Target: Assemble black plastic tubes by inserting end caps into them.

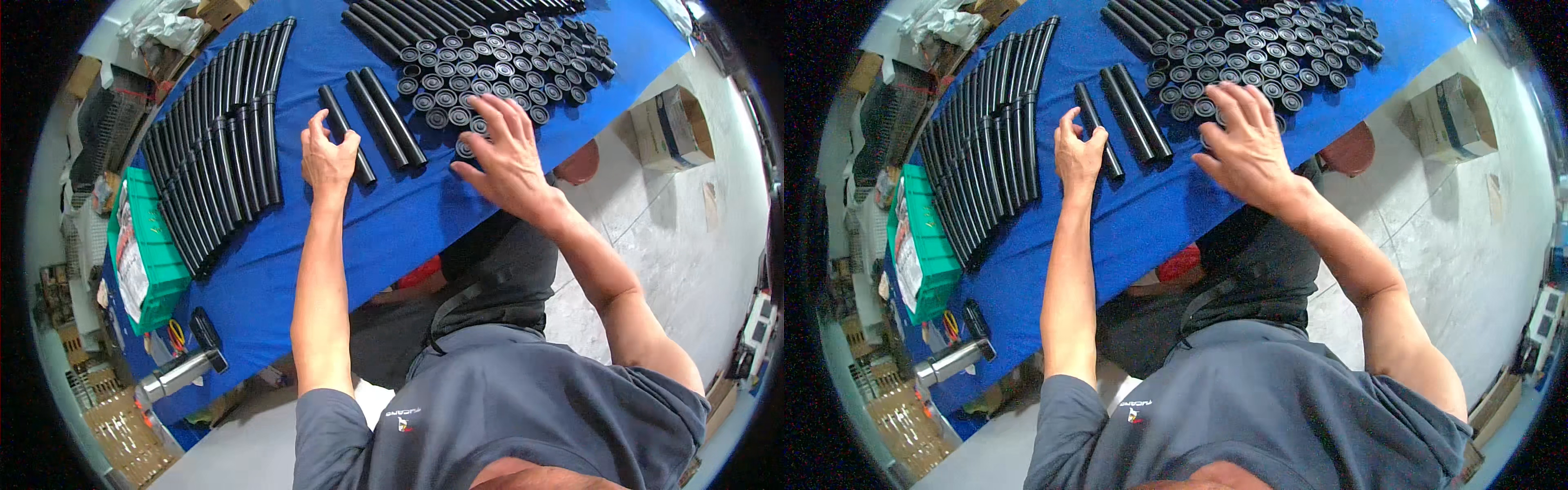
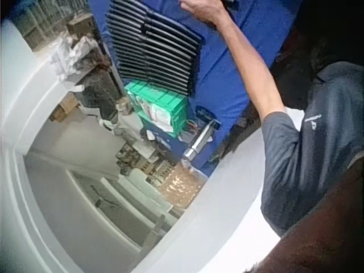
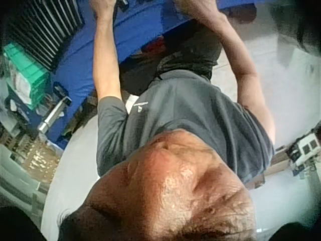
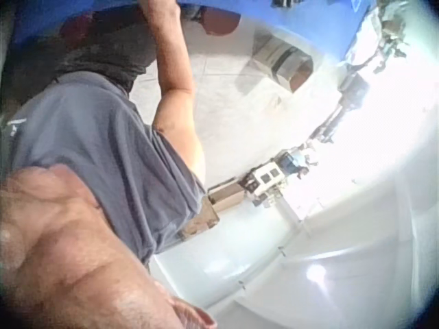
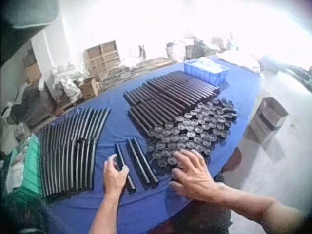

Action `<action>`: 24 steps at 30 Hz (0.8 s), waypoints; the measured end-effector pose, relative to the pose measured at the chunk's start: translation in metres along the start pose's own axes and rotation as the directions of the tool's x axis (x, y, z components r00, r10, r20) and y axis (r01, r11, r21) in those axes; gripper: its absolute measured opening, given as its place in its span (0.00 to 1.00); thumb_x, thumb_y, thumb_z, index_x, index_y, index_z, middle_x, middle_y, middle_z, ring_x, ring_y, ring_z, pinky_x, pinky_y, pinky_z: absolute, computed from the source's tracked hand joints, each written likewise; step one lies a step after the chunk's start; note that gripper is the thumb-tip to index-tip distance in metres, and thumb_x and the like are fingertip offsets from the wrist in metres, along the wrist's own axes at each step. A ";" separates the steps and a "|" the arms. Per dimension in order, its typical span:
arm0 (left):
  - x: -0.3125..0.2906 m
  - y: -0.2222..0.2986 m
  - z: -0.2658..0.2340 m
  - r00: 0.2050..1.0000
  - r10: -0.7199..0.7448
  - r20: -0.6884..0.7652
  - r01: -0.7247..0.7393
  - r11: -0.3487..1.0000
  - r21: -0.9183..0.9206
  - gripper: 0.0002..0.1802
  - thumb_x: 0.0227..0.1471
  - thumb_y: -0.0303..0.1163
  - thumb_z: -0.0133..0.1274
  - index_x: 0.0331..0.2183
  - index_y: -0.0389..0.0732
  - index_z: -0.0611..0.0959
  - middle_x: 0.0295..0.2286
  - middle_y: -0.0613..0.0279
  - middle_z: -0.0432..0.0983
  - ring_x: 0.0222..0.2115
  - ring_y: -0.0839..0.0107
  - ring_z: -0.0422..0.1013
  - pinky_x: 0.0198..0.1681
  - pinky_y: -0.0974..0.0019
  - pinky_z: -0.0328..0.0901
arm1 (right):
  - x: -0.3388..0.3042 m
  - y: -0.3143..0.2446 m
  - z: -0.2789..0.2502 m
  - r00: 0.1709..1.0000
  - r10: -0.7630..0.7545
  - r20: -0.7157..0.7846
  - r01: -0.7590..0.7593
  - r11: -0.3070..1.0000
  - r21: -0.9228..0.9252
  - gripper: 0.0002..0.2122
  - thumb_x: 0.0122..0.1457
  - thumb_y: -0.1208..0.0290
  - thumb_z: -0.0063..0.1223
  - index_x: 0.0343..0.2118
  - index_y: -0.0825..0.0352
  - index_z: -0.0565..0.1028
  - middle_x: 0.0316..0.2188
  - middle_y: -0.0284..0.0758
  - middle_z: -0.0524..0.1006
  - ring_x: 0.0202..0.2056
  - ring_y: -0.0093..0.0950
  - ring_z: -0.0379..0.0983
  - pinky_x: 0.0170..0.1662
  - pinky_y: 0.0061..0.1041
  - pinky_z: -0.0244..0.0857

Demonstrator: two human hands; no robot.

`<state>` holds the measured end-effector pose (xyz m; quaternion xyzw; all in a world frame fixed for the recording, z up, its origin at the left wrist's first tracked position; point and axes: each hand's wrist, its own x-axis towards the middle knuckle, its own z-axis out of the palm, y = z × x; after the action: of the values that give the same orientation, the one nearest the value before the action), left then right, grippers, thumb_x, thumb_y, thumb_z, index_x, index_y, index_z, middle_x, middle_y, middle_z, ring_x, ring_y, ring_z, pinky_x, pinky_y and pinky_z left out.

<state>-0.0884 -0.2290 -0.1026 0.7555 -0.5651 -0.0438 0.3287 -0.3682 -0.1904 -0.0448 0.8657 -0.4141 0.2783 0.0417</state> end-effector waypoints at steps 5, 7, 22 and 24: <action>0.005 -0.005 0.000 1.000 -0.019 0.001 0.019 1.000 -0.007 0.33 0.37 0.40 0.57 0.49 0.41 0.74 0.37 0.48 0.73 0.39 0.51 0.72 0.44 0.53 0.67 | -0.004 0.007 0.015 0.991 -0.007 0.135 0.019 0.996 -0.087 0.17 0.47 0.58 0.64 0.33 0.67 0.77 0.60 0.48 0.61 0.64 0.44 0.49 0.67 0.47 0.40; 0.005 -0.001 -0.003 0.997 -0.036 0.065 0.033 0.999 0.043 0.32 0.39 0.38 0.56 0.50 0.42 0.73 0.38 0.46 0.73 0.40 0.47 0.72 0.45 0.50 0.68 | -0.006 0.009 0.019 0.989 0.016 0.150 0.004 0.991 -0.133 0.17 0.47 0.61 0.64 0.34 0.68 0.76 0.59 0.48 0.62 0.64 0.44 0.50 0.67 0.45 0.40; -0.129 -0.082 -0.124 0.982 0.147 0.123 -0.181 0.921 0.346 0.23 0.43 0.26 0.51 0.45 0.41 0.78 0.35 0.53 0.72 0.40 0.53 0.69 0.43 0.51 0.65 | 0.034 -0.082 0.053 0.970 -0.143 0.198 0.003 0.818 0.575 0.19 0.51 0.72 0.60 0.46 0.70 0.68 0.34 0.47 0.71 0.34 0.47 0.73 0.38 0.40 0.69; -0.143 -0.090 -0.134 0.997 0.068 0.043 -0.079 0.930 0.359 0.22 0.42 0.27 0.52 0.44 0.40 0.80 0.35 0.55 0.72 0.38 0.54 0.69 0.43 0.54 0.64 | 0.054 -0.095 0.080 0.968 -0.174 0.181 0.035 0.808 0.588 0.15 0.51 0.73 0.57 0.41 0.70 0.69 0.34 0.48 0.70 0.35 0.48 0.72 0.38 0.43 0.68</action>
<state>-0.0061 -0.0299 -0.0910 0.7806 -0.5962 0.0615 0.1775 -0.2346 -0.1901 -0.0695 0.8845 -0.2626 0.2880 -0.2564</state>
